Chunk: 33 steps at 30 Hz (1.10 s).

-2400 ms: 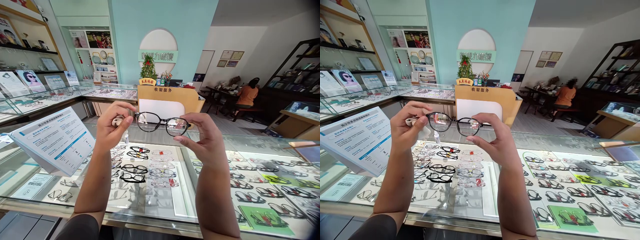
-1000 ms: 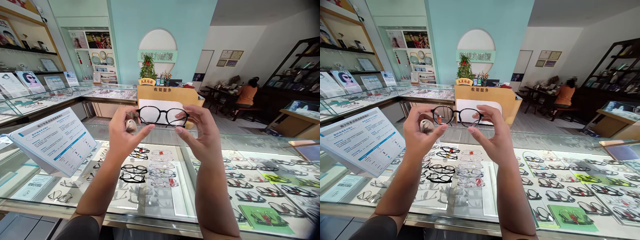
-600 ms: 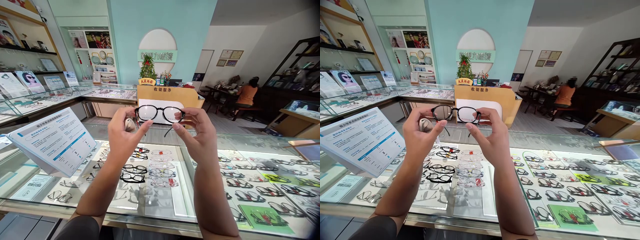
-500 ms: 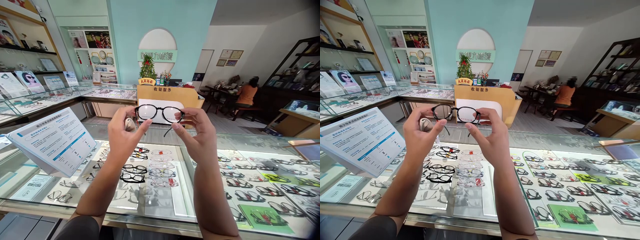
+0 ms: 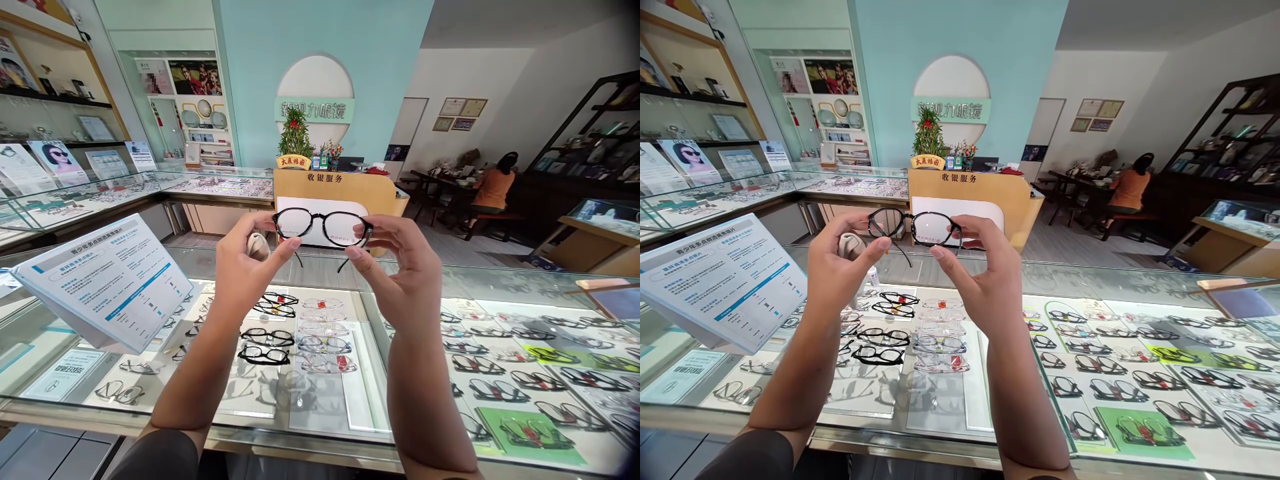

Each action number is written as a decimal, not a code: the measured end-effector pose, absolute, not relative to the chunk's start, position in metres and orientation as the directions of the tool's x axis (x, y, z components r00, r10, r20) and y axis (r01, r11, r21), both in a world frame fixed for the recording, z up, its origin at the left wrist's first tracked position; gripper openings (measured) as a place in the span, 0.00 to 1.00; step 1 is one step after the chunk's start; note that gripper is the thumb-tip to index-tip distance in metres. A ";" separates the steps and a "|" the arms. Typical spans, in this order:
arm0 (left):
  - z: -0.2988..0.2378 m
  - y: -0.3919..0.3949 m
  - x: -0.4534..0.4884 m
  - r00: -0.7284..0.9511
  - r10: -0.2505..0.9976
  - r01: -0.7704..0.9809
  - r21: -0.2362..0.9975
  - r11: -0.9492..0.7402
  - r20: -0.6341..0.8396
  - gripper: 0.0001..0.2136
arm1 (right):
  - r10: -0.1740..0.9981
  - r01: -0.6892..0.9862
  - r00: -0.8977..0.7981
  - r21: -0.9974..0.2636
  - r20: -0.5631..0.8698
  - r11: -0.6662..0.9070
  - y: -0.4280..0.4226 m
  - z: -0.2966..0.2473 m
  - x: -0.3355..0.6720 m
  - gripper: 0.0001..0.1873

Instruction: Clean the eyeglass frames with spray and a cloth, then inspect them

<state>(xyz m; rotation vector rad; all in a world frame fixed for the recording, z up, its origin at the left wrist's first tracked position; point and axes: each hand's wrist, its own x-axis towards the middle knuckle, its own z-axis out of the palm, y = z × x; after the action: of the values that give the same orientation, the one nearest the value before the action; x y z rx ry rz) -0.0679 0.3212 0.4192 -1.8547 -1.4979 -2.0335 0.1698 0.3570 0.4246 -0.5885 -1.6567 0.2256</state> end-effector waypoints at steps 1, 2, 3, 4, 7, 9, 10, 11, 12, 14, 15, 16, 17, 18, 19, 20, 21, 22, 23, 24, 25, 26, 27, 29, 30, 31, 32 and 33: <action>0.420 0.321 -0.069 -0.297 0.572 0.564 0.623 -0.542 0.765 0.24 | 0.493 0.249 -0.068 -0.464 0.867 0.850 0.357 0.425 0.170 0.17; 0.420 0.321 -0.070 -0.296 0.581 0.556 0.631 -0.540 0.758 0.24 | 0.489 0.251 -0.069 -0.459 0.870 0.852 0.356 0.424 0.170 0.17; 0.421 0.320 -0.070 -0.297 0.589 0.549 0.639 -0.539 0.752 0.24 | 0.485 0.252 -0.071 -0.455 0.872 0.854 0.356 0.424 0.170 0.17; 0.422 0.320 -0.071 -0.299 0.596 0.541 0.646 -0.538 0.746 0.24 | 0.481 0.253 -0.074 -0.449 0.874 0.857 0.356 0.424 0.170 0.17; 0.423 0.320 -0.072 -0.299 0.610 0.529 0.659 -0.535 0.734 0.26 | 0.463 0.256 -0.085 -0.430 0.882 0.866 0.356 0.424 0.170 0.16; 0.424 0.320 -0.073 -0.290 0.604 0.530 0.650 -0.545 0.743 0.25 | 0.458 0.264 -0.090 -0.422 0.885 0.867 0.355 0.424 0.170 0.15; 0.424 0.321 -0.074 -0.285 0.598 0.533 0.642 -0.551 0.749 0.24 | 0.457 0.270 -0.091 -0.420 0.885 0.866 0.355 0.424 0.170 0.15; 0.424 0.322 -0.076 -0.282 0.591 0.536 0.635 -0.557 0.756 0.23 | 0.458 0.276 -0.093 -0.419 0.884 0.865 0.354 0.424 0.170 0.14; 0.423 0.322 -0.077 -0.279 0.588 0.536 0.631 -0.561 0.759 0.23 | 0.458 0.282 -0.095 -0.417 0.884 0.864 0.354 0.424 0.170 0.14; 0.423 0.323 -0.080 -0.271 0.595 0.532 0.633 -0.562 0.756 0.23 | 0.453 0.288 -0.099 -0.410 0.886 0.865 0.353 0.424 0.170 0.13; 0.423 0.323 -0.081 -0.267 0.600 0.528 0.636 -0.563 0.754 0.23 | 0.451 0.289 -0.102 -0.407 0.887 0.866 0.353 0.425 0.170 0.13; 0.423 0.323 -0.082 -0.262 0.608 0.524 0.640 -0.563 0.750 0.23 | 0.448 0.289 -0.104 -0.404 0.888 0.868 0.352 0.425 0.170 0.13; 0.423 0.323 -0.083 -0.258 0.616 0.520 0.644 -0.561 0.745 0.23 | 0.444 0.287 -0.106 -0.400 0.890 0.870 0.352 0.425 0.170 0.13; 0.424 0.322 -0.084 -0.255 0.623 0.516 0.649 -0.560 0.740 0.22 | 0.439 0.284 -0.108 -0.396 0.892 0.873 0.352 0.425 0.170 0.13; 0.425 0.322 -0.084 -0.254 0.629 0.511 0.654 -0.558 0.735 0.22 | 0.433 0.280 -0.110 -0.390 0.895 0.877 0.351 0.426 0.170 0.13; 0.426 0.321 -0.085 -0.253 0.635 0.506 0.659 -0.557 0.730 0.22 | 0.425 0.276 -0.113 -0.383 0.898 0.882 0.351 0.427 0.170 0.13; 0.426 0.321 -0.085 -0.252 0.639 0.501 0.663 -0.556 0.727 0.22 | 0.416 0.271 -0.116 -0.374 0.902 0.887 0.351 0.428 0.170 0.12; 0.427 0.321 -0.085 -0.251 0.640 0.498 0.664 -0.558 0.726 0.22 | 0.405 0.268 -0.119 -0.363 0.907 0.892 0.350 0.428 0.169 0.12; 0.427 0.321 -0.084 -0.252 0.637 0.497 0.663 -0.560 0.728 0.22 | 0.394 0.271 -0.122 -0.351 0.911 0.896 0.350 0.429 0.169 0.12; 0.427 0.321 -0.084 -0.258 0.628 0.500 0.658 -0.563 0.734 0.23 | 0.384 0.281 -0.122 -0.339 0.915 0.898 0.351 0.430 0.169 0.13; 0.426 0.322 -0.083 -0.270 0.610 0.508 0.648 -0.567 0.745 0.23 | 0.377 0.299 -0.119 -0.329 0.918 0.896 0.351 0.430 0.168 0.14; 0.425 0.323 -0.081 -0.289 0.580 0.523 0.633 -0.570 0.761 0.24 | 0.373 0.321 -0.114 -0.322 0.921 0.891 0.352 0.430 0.168 0.15; 0.423 0.324 -0.078 -0.311 0.541 0.543 0.614 -0.573 0.781 0.24 | 0.376 0.344 -0.109 -0.320 0.920 0.883 0.353 0.429 0.167 0.16; 0.419 0.325 -0.073 -0.347 0.445 0.597 0.560 -0.574 0.826 0.25 | 0.397 0.375 -0.103 -0.334 0.912 0.865 0.356 0.428 0.166 0.20; 0.416 0.326 -0.069 -0.355 0.398 0.625 0.532 -0.571 0.846 0.25 | 0.411 0.379 -0.105 -0.345 0.906 0.858 0.358 0.427 0.166 0.22; 0.414 0.326 -0.066 -0.357 0.358 0.651 0.505 -0.567 0.863 0.26 | 0.426 0.377 -0.110 -0.358 0.898 0.854 0.359 0.427 0.165 0.24; 0.412 0.327 -0.063 -0.353 0.326 0.673 0.480 -0.563 0.877 0.26 | 0.439 0.373 -0.114 -0.371 0.891 0.850 0.360 0.426 0.165 0.25; 0.410 0.327 -0.061 -0.346 0.298 0.691 0.457 -0.561 0.890 0.27 | 0.448 0.366 -0.117 -0.381 0.886 0.849 0.361 0.425 0.165 0.25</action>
<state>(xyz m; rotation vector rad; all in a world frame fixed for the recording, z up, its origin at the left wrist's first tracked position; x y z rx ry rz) -0.0606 0.3267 0.4098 -1.5980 -1.2877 -1.9857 0.1646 0.3607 0.4254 -0.6309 -1.7265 0.0781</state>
